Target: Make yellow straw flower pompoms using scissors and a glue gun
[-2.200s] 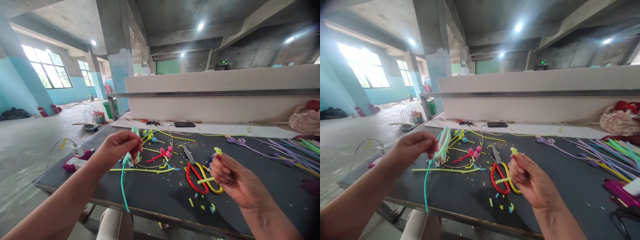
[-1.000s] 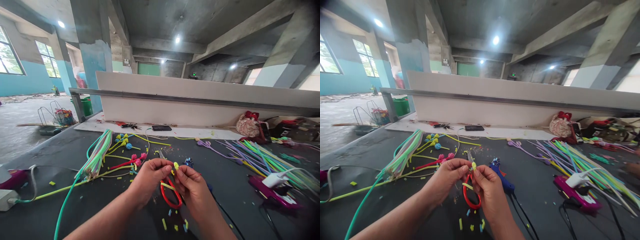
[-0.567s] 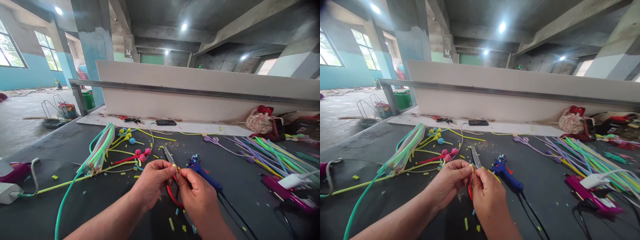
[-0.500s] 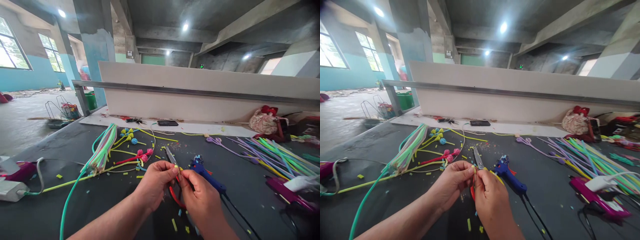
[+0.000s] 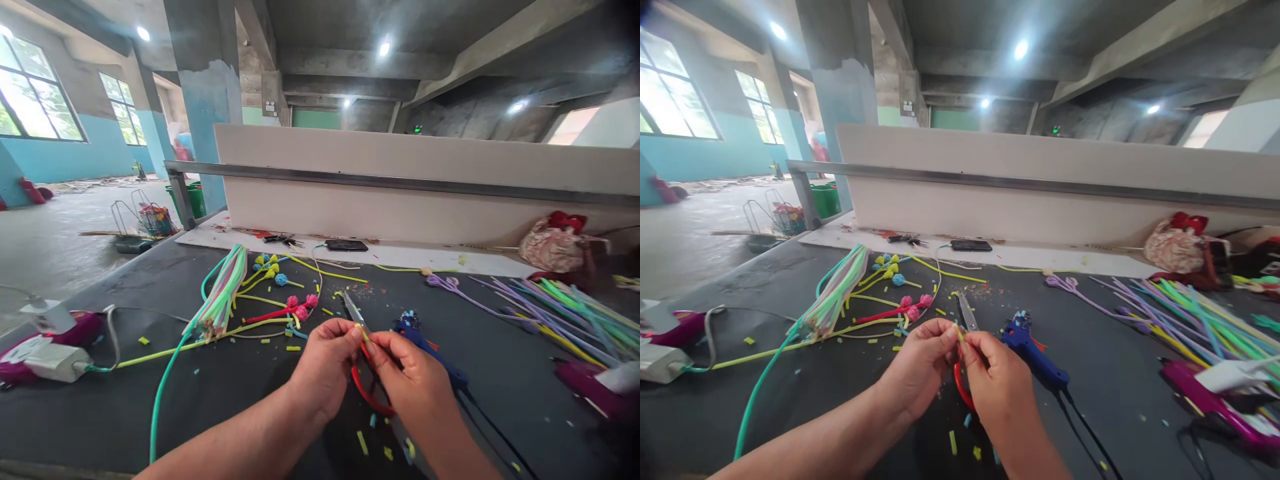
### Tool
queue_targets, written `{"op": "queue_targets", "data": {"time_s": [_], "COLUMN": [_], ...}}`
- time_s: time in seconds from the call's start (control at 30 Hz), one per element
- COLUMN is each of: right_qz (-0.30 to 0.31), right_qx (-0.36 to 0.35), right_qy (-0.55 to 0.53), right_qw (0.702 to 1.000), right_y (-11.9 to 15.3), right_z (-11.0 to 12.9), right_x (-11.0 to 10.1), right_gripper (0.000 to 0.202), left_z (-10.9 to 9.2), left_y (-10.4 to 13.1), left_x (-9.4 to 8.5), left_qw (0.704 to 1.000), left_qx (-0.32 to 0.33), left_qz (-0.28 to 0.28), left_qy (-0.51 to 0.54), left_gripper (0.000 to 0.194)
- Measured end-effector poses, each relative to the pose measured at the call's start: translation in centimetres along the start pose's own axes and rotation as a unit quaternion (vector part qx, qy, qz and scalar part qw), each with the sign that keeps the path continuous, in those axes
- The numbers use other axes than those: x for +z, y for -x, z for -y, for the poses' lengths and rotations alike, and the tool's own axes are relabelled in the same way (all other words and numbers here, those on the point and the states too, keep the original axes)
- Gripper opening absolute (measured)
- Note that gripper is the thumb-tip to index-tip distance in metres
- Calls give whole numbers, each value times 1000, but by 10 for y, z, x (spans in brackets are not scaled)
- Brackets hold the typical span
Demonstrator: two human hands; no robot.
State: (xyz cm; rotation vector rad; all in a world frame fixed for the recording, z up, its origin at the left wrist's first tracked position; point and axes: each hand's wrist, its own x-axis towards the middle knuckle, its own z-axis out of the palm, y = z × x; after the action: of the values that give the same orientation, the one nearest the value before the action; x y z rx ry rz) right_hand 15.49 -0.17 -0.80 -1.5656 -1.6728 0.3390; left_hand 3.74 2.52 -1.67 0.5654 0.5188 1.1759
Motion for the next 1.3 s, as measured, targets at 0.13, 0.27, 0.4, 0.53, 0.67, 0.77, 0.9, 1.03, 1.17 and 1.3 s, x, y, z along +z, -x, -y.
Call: {"op": "queue_targets", "data": {"time_s": [0.13, 0.27, 0.4, 0.53, 0.67, 0.77, 0.9, 1.03, 1.17, 1.3], "right_qz": [18, 29, 72, 114, 138, 146, 162, 179, 214, 218], "right_qx": [48, 92, 147, 198, 196, 190, 192, 193, 196, 194], "right_qy": [-71, -168, -253, -283, -286, -282, -272, -231, -220, -217], "right_qw": [996, 981, 953, 932, 928, 929, 929, 937, 931, 932], "right_y": [0, 4, 4, 3, 4, 6, 7, 7, 8, 8], "right_z": [-1, 0, 8, 10, 4, 2, 1, -4, -9, -9], "right_x": [-2, 0, 0, 4, 10, 13, 16, 18, 18, 21], "right_gripper": [21, 25, 30, 32, 31, 31, 32, 29, 27, 28], "left_z": [-2, 1, 1, -3, -10, -20, -32, -37, -38, -38], "left_y": [-4, -1, -1, -2, -2, -5, -14, -24, -27, -24], "left_x": [-6, -6, -4, -4, -6, -9, -17, -27, -29, -23], "left_qw": [999, 999, 1000, 1000, 999, 998, 995, 992, 993, 996], "left_qx": [50, -5, -9, 15, 32, 50, 76, 84, 62, 52], "left_qz": [21, 41, 23, 8, 5, 12, 2, -27, -39, -7], "left_qy": [4, 0, -9, -16, 0, 35, 64, 85, 91, 78], "left_gripper": [19, 26, 24, 22, 22, 23, 22, 19, 16, 18]}}
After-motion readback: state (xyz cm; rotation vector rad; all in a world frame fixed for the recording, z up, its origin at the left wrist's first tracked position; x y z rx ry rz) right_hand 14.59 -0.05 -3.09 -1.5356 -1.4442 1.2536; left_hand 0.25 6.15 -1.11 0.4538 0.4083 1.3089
